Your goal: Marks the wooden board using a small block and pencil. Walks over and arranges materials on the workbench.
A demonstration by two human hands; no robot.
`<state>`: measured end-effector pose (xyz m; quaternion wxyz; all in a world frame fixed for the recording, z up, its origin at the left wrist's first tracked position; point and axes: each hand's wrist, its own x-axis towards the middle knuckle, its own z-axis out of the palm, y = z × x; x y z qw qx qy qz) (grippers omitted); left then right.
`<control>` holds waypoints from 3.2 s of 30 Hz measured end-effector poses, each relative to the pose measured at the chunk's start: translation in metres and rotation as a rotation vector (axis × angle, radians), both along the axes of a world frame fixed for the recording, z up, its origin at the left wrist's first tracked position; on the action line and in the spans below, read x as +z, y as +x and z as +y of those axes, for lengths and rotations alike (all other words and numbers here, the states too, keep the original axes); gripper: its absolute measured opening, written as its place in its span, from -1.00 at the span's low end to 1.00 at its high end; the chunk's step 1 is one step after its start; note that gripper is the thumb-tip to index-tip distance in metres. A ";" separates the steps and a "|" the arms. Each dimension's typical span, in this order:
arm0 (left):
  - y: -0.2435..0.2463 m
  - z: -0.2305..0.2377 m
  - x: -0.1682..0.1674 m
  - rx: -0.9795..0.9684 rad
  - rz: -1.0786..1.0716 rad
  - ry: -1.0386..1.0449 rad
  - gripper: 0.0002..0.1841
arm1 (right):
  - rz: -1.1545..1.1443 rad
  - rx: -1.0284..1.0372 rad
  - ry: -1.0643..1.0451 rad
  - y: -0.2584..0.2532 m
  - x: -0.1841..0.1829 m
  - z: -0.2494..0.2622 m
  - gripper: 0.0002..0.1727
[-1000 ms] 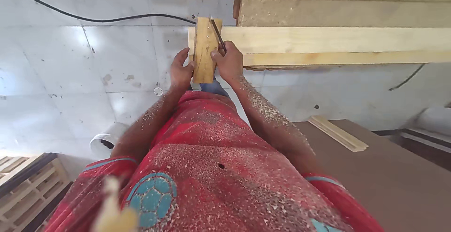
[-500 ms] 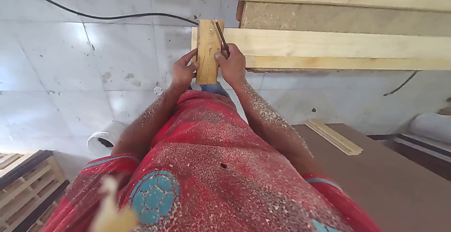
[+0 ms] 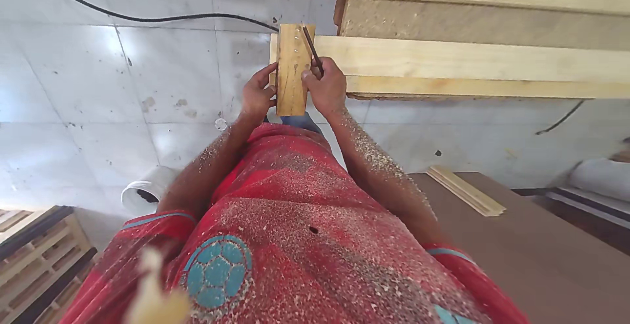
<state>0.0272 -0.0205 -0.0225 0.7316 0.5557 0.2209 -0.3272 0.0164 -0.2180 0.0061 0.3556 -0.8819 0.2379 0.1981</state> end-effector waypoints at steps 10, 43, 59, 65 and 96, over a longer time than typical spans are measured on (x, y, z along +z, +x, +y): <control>0.005 0.001 0.000 -0.052 -0.013 0.028 -0.37 | -0.014 -0.001 -0.003 -0.001 0.000 0.000 -0.53; 0.007 0.005 -0.005 -0.107 -0.062 0.010 -0.41 | -0.012 0.025 -0.003 0.000 -0.001 -0.003 -0.52; 0.007 0.007 -0.003 -0.030 -0.038 0.017 -0.40 | -0.005 0.016 0.006 0.000 -0.001 -0.002 -0.52; 0.018 0.015 -0.010 0.089 -0.070 0.027 -0.45 | -0.012 0.004 0.013 -0.001 -0.002 -0.001 -0.53; 0.040 -0.026 -0.002 -0.218 -0.043 0.388 -0.49 | 0.016 0.216 -0.204 0.015 0.049 -0.031 -0.54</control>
